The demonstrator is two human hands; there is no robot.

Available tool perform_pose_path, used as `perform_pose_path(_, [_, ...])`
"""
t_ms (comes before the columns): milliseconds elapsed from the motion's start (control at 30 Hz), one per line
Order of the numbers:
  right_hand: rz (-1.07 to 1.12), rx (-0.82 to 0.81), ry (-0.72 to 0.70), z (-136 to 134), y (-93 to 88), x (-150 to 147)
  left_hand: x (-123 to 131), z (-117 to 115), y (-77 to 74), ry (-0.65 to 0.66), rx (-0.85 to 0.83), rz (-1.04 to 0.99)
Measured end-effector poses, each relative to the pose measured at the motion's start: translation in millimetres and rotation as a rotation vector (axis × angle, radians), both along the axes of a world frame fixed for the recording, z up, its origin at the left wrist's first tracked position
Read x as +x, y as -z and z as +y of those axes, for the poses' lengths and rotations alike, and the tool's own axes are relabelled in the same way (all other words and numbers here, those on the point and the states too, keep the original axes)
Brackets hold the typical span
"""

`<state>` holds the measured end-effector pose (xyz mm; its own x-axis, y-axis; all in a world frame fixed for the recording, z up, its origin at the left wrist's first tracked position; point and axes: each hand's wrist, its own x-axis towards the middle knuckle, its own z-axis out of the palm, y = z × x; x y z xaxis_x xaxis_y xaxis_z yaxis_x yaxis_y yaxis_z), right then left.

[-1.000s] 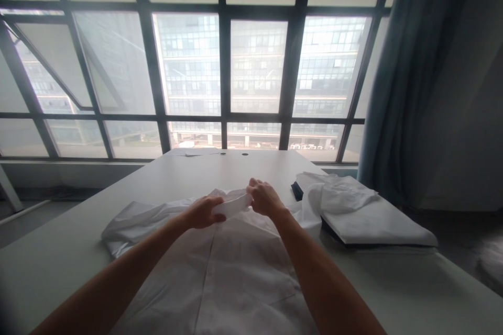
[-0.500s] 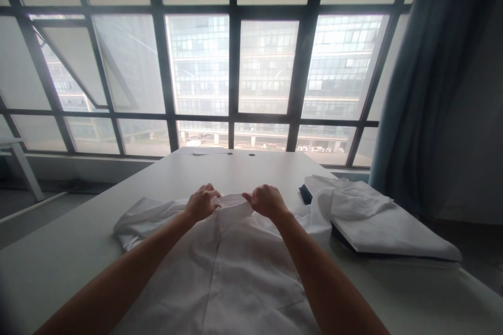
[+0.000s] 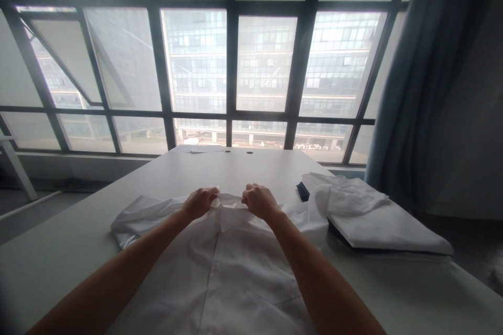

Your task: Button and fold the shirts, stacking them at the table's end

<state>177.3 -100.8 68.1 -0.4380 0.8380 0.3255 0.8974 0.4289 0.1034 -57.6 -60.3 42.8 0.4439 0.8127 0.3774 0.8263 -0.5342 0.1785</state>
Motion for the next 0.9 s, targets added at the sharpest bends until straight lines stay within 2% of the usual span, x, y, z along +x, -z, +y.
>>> perform_pose_path(133, [0.013, -0.003, 0.004, 1, 0.8, 2, -4, -2, -6.4, 0.066, 0.005, 0.073])
perform_pose_path(267, [0.02, -0.031, 0.037, 4, 5.9, 5, -3, -3, -8.4, -0.009, 0.026, 0.151])
perform_pose_path(367, [0.036, -0.06, 0.106, 3, 6.6, 5, -4, -2, -8.0, -0.062, -0.042, 0.185])
perform_pose_path(500, [0.109, -0.078, 0.149, 1, 2.2, 8, -13, 7, -9.6, -0.093, -0.138, 0.059])
perform_pose_path(600, [0.224, -0.181, 0.171, 5, 0.1, 12, -22, 18, -8.9, -0.052, -0.243, -0.136])
perform_pose_path(700, [0.555, -0.338, 0.22, 15, 4.6, 18, -36, 31, 1.6, 0.074, -0.411, -0.365])
perform_pose_path(767, [0.831, -0.456, 0.196, 22, 12.9, 23, -51, 40, 14.6, 0.097, -0.402, -0.398])
perform_pose_path(800, [0.916, -0.507, 0.17, 25, 18.9, 27, -61, 44, 22.0, 0.071, -0.364, -0.348])
perform_pose_path(833, [0.938, -0.543, 0.148, 28, 26.0, 31, -73, 48, 29.2, 0.039, -0.336, -0.272])
perform_pose_path(900, [0.784, -0.563, 0.138, 31, 42.1, 39, -99, 55, 41.4, -0.038, -0.315, -0.096])
